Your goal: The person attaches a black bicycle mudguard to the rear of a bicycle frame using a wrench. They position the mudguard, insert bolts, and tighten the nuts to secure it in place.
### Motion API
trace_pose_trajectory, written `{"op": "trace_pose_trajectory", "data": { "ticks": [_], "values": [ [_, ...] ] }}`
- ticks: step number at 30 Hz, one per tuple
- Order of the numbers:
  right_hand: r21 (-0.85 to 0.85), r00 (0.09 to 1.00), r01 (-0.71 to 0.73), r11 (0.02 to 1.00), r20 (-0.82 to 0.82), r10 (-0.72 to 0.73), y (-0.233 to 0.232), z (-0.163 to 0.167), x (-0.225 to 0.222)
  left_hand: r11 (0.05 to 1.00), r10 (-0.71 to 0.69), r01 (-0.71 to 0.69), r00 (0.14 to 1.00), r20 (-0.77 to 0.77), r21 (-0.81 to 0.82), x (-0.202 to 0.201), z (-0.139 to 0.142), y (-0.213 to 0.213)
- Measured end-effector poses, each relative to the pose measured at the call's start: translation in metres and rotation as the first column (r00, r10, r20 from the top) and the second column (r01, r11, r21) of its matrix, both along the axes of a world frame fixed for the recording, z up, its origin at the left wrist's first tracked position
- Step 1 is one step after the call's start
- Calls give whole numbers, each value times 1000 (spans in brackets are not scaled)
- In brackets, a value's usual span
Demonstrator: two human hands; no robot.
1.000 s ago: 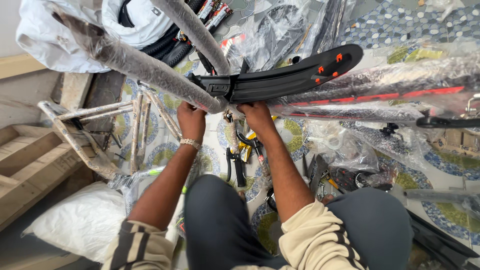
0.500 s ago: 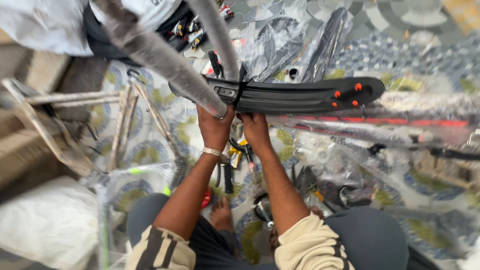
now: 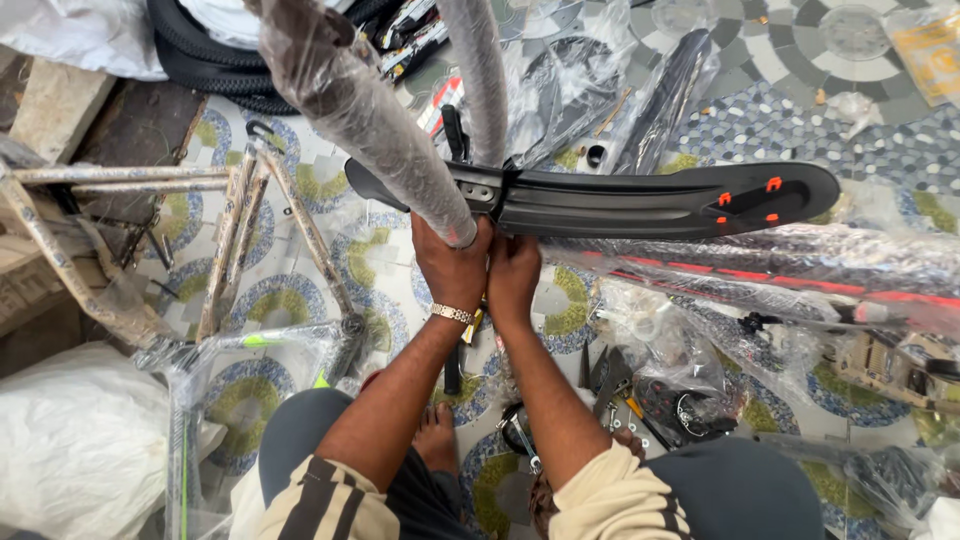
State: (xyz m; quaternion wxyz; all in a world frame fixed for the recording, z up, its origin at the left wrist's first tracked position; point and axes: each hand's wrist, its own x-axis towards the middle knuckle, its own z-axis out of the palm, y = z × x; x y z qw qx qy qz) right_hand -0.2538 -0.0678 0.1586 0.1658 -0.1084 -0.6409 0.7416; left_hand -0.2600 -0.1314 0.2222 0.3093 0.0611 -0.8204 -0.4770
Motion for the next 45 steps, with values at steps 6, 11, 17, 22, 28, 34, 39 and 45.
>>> {"op": "trace_pose_trajectory", "data": {
  "ticks": [6,11,17,22,28,34,39,45],
  "values": [
    [21,990,118,993,74,-119,2,4,-21,997,-13,9,998,57,75,2,4,2],
    [257,964,207,944,111,-242,-3,12,-6,999,17,-18,999,37,47,3,4,3],
    [359,982,124,925,-181,-62,-4,19,20,1000,25,-25,1000,3,-15,4,0,-1],
    [498,967,92,862,-252,42,-1,23,28,997,2,-1,1000,18,-73,5,2,-5],
    [470,970,-19,883,-206,131,8,29,34,998,40,-41,999,-18,-58,3,3,-1],
    [501,964,19,865,-239,117,8,41,45,998,-15,14,1000,-21,-66,11,10,-10],
    [505,970,-121,855,-122,210,29,25,50,991,-43,41,999,-15,-126,15,6,-19],
    [36,993,10,999,115,-14,113,-72,88,991,-62,70,996,72,-115,19,-13,-26]
  ]
}}
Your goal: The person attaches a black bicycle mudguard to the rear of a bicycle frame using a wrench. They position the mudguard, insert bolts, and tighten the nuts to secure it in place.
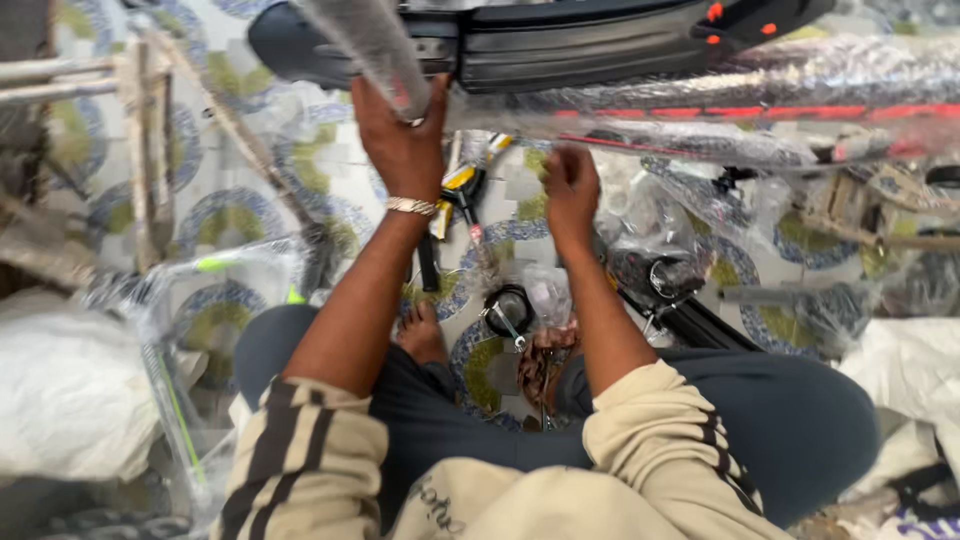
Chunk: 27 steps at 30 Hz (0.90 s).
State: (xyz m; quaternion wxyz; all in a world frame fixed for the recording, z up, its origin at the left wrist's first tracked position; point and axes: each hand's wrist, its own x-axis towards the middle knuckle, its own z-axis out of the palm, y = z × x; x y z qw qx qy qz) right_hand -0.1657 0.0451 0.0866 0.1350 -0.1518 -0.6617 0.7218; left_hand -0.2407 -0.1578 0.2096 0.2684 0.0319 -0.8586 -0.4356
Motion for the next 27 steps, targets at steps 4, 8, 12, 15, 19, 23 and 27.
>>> {"op": "trace_pose_trajectory", "data": {
  "ticks": [4,8,12,15,19,23,27],
  "values": [
    [33,930,128,991,343,-132,41,-70,31,1000,-23,25,996,-84,18,-1,-1,-3],
    [390,888,-184,902,460,-18,36,-109,44,1000,12,-12,999,-33,24,-3,2,-3],
    [535,843,-469,702,509,175,11,-123,42,995,-15,18,999,-31,101,-5,2,-3],
    [622,858,-469,627,490,155,-4,-124,35,999,-54,54,997,-60,0,-7,1,-4],
    [646,767,-611,458,626,140,-8,-131,28,937,-114,92,992,46,338,-10,1,-1],
    [641,781,-584,498,610,131,-13,-136,31,983,-75,71,997,14,168,-11,6,-1],
    [702,934,-358,616,276,228,-31,-118,32,999,-35,35,998,-48,3,-12,11,-1]
  ]
}}
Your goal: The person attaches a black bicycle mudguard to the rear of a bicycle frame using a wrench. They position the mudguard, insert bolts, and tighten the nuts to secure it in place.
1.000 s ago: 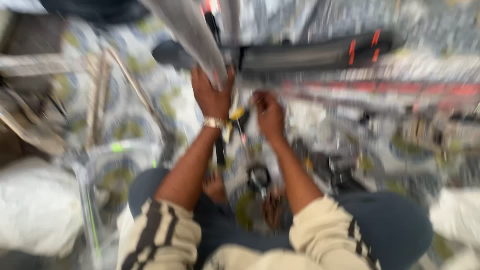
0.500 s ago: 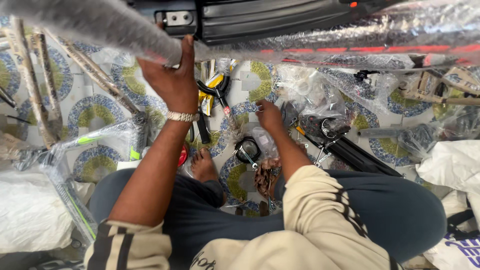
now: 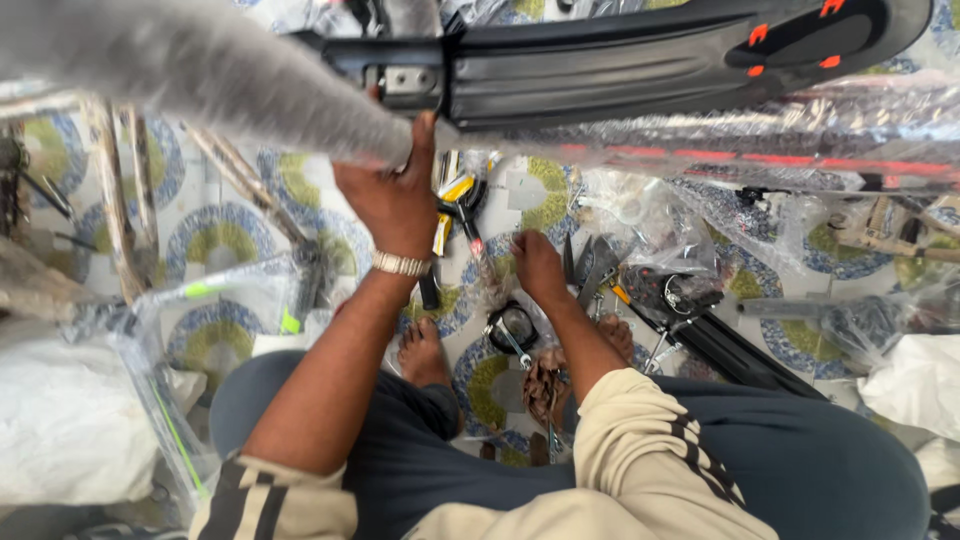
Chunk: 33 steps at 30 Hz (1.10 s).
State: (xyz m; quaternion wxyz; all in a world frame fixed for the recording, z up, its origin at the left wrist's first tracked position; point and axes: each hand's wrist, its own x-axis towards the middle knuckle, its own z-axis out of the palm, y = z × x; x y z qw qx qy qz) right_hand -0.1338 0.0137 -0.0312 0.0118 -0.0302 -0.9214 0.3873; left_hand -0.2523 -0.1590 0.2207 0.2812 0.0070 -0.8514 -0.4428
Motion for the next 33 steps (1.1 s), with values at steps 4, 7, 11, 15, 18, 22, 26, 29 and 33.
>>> {"op": "trace_pose_trajectory", "data": {
  "ticks": [4,7,11,15,18,22,26,29,33],
  "values": [
    [-302,999,8,953,-30,-18,-29,58,-15,992,38,-40,999,15,124,3,6,2],
    [-640,997,61,766,-3,-82,-49,114,-30,1000,21,-20,998,-56,22,6,12,0],
    [-970,987,29,240,-11,-162,-59,179,-43,996,0,0,1000,1,85,9,22,-2],
    [-998,982,16,-67,28,-184,-58,219,-45,997,16,-17,1000,14,81,9,28,-2],
    [-992,980,-47,-118,-23,-198,-61,237,-43,997,23,-21,999,-31,68,6,30,-2],
    [-999,976,-42,3,-42,-212,-68,250,-41,995,3,-7,999,35,96,3,34,-6],
    [-995,970,-55,79,-72,-231,-69,247,-43,999,33,-33,999,7,26,1,35,-8],
    [-1000,970,0,24,-6,-244,-70,235,-52,1000,31,-31,999,33,3,-1,33,-9],
    [-995,954,90,-35,96,-284,-82,220,-76,999,36,-35,998,45,-22,-3,33,-9]
  ]
}}
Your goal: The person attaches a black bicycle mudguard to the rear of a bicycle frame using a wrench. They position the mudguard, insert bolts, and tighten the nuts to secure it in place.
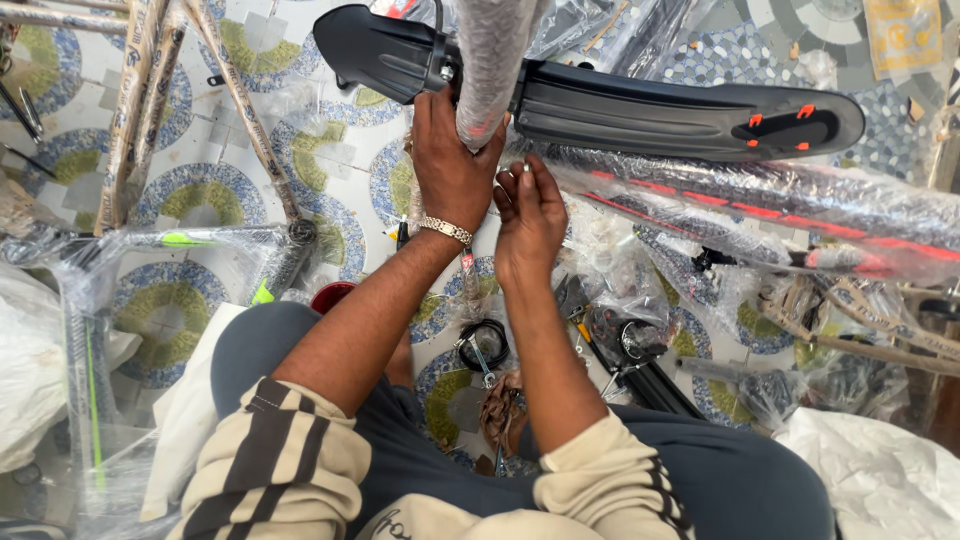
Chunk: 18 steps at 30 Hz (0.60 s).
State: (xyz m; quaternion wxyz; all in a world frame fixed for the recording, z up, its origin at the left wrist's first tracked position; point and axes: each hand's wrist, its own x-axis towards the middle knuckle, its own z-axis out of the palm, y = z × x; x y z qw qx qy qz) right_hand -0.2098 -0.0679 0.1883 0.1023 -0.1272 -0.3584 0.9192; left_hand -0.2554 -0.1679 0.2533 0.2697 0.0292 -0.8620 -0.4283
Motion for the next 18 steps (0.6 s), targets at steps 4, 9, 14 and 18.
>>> {"op": "trace_pose_trajectory", "data": {
  "ticks": [4,9,14,18],
  "values": [
    [152,988,126,980,65,-137,-17,-6,-34,1000,-11,11,1000,-1,26,-1,2,-1],
    [127,967,252,959,-76,-244,-28,-11,-69,1000,-4,4,1000,-7,5,-3,5,-2],
    [184,970,244,952,-71,-234,-30,-16,-71,997,-24,25,1000,-4,77,-4,3,-2],
    [250,976,188,950,55,-208,-30,-12,-69,997,-29,28,1000,10,78,-4,2,-2]
  ]
}}
